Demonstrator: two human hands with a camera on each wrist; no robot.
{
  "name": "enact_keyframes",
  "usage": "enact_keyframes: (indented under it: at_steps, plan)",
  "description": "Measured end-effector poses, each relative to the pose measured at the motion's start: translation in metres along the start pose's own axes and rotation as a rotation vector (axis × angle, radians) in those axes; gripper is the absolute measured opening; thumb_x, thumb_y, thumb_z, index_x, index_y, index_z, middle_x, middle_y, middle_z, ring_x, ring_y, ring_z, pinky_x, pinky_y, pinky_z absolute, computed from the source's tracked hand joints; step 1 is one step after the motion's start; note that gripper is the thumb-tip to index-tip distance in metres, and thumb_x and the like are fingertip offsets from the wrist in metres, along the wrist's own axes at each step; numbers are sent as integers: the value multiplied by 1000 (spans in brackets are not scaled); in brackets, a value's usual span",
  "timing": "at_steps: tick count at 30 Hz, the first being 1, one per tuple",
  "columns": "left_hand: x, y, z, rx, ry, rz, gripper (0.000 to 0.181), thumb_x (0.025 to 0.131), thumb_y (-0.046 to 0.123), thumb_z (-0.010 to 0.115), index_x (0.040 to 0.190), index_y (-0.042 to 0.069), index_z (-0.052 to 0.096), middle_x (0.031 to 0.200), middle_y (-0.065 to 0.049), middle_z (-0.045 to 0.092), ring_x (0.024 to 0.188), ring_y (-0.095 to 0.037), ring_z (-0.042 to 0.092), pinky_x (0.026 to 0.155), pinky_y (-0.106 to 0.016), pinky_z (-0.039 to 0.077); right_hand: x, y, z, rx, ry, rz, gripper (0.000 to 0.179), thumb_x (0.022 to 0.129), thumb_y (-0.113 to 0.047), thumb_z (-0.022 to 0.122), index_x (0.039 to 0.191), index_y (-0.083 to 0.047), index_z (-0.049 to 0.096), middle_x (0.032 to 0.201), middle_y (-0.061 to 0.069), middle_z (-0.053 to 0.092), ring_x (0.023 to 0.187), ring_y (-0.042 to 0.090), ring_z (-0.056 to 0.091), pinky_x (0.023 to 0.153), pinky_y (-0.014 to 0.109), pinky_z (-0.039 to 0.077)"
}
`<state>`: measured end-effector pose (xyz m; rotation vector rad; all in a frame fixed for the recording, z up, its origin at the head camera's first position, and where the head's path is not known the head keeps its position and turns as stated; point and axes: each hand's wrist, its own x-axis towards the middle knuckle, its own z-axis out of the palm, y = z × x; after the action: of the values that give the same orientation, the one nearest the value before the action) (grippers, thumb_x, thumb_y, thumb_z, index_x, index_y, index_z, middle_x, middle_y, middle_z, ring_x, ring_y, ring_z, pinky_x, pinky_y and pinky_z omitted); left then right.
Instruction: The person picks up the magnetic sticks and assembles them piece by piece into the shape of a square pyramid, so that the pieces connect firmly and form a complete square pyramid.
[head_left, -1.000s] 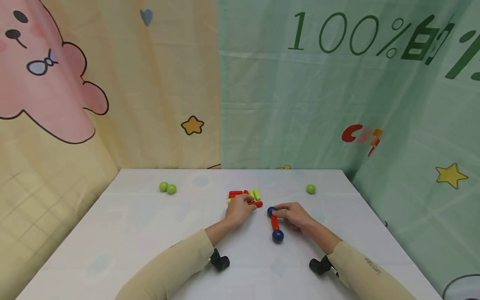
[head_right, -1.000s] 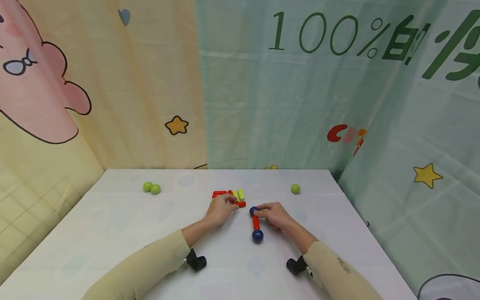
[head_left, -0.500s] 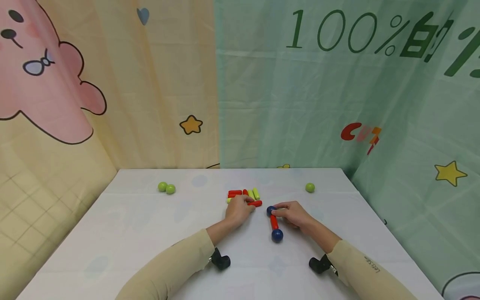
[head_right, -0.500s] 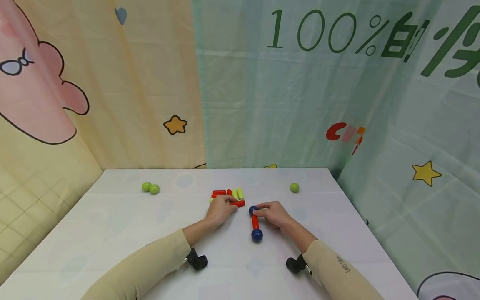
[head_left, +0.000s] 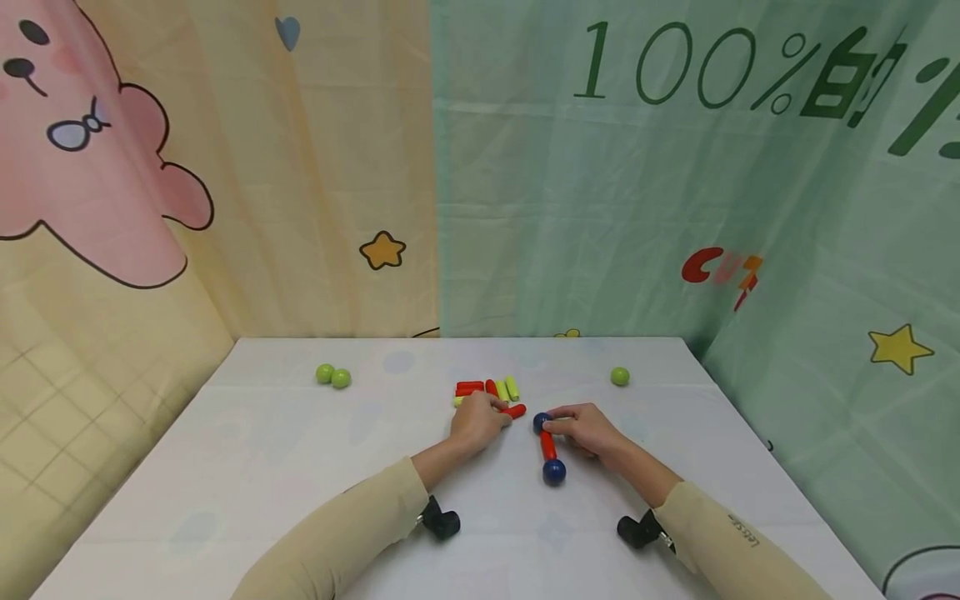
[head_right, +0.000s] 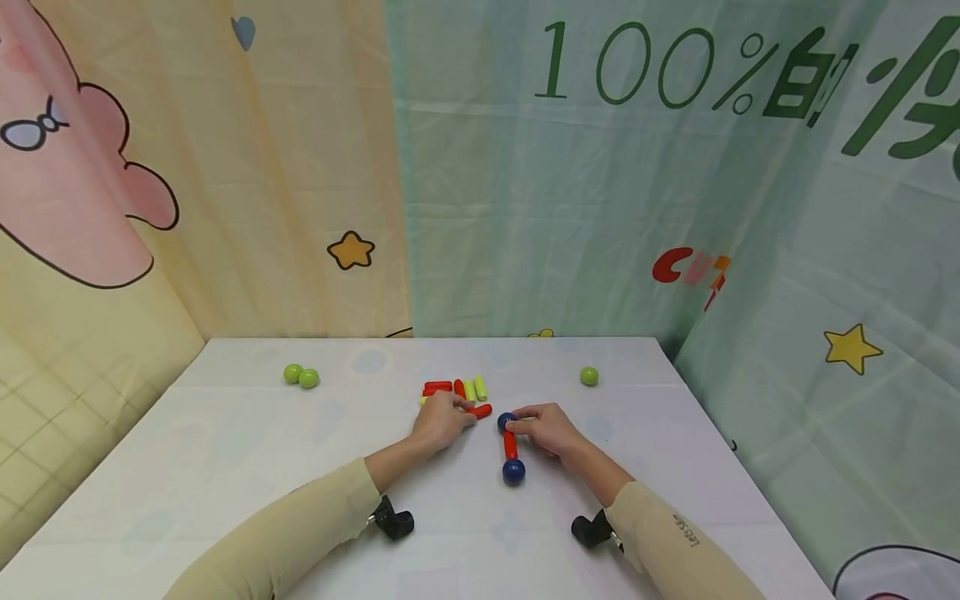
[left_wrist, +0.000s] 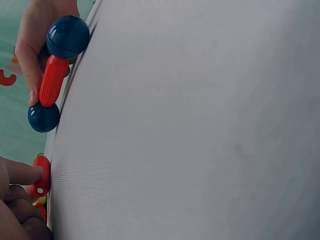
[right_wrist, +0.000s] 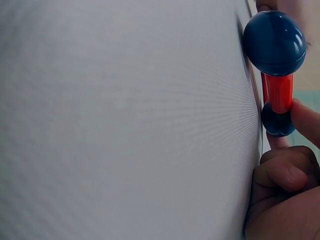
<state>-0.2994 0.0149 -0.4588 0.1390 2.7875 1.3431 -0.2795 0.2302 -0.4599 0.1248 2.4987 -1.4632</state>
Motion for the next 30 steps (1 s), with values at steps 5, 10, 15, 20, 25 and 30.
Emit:
enact_keyframes:
  at_steps: [5, 10, 15, 20, 25, 30]
  plan:
    - [-1, -3, -3, -3, -19, 1, 22, 87, 19, 77, 105, 6, 79, 96, -3, 71, 90, -18, 62, 73, -32, 55, 0, -1, 1, -5, 0, 1, 42, 89, -32, 75, 125, -11, 70, 56, -2, 37, 45, 15, 30, 45, 25, 25]
    - [-2, -5, -5, 11, -47, 25, 20, 88, 20, 76, 101, 5, 78, 95, -2, 69, 87, -18, 60, 71, -32, 52, -2, -1, 1, -5, -1, 1, 42, 89, -32, 75, 125, -10, 70, 57, -2, 37, 46, 16, 31, 45, 25, 25]
    - [-6, -4, -8, 17, -90, 44, 18, 88, 19, 74, 100, 6, 78, 91, -1, 68, 83, -18, 58, 67, -31, 49, -2, -1, 1, -4, 4, 5, 41, 89, -32, 75, 124, -11, 71, 56, -2, 37, 46, 16, 31, 45, 25, 25]
    - [-11, -3, -10, 13, -142, 39, 17, 89, 17, 75, 102, 7, 77, 87, -1, 66, 80, -19, 56, 64, -29, 48, -1, -1, 1, -6, 7, 4, 40, 90, -31, 74, 125, -12, 71, 57, -2, 37, 46, 16, 31, 45, 25, 24]
    - [-16, 1, -11, 27, -162, 54, 19, 89, 18, 75, 104, 7, 77, 89, -1, 66, 82, -19, 57, 67, -30, 49, -1, 0, 1, -5, 14, 2, 41, 89, -31, 74, 124, -11, 71, 57, -2, 37, 46, 15, 31, 45, 25, 25]
    - [-17, 4, -11, 40, -160, 86, 18, 90, 18, 73, 103, 7, 78, 93, -1, 66, 86, -18, 57, 72, -31, 51, -2, -1, 1, -2, 9, -6, 39, 89, -30, 75, 123, -11, 72, 56, -2, 36, 44, 15, 30, 44, 25, 24]
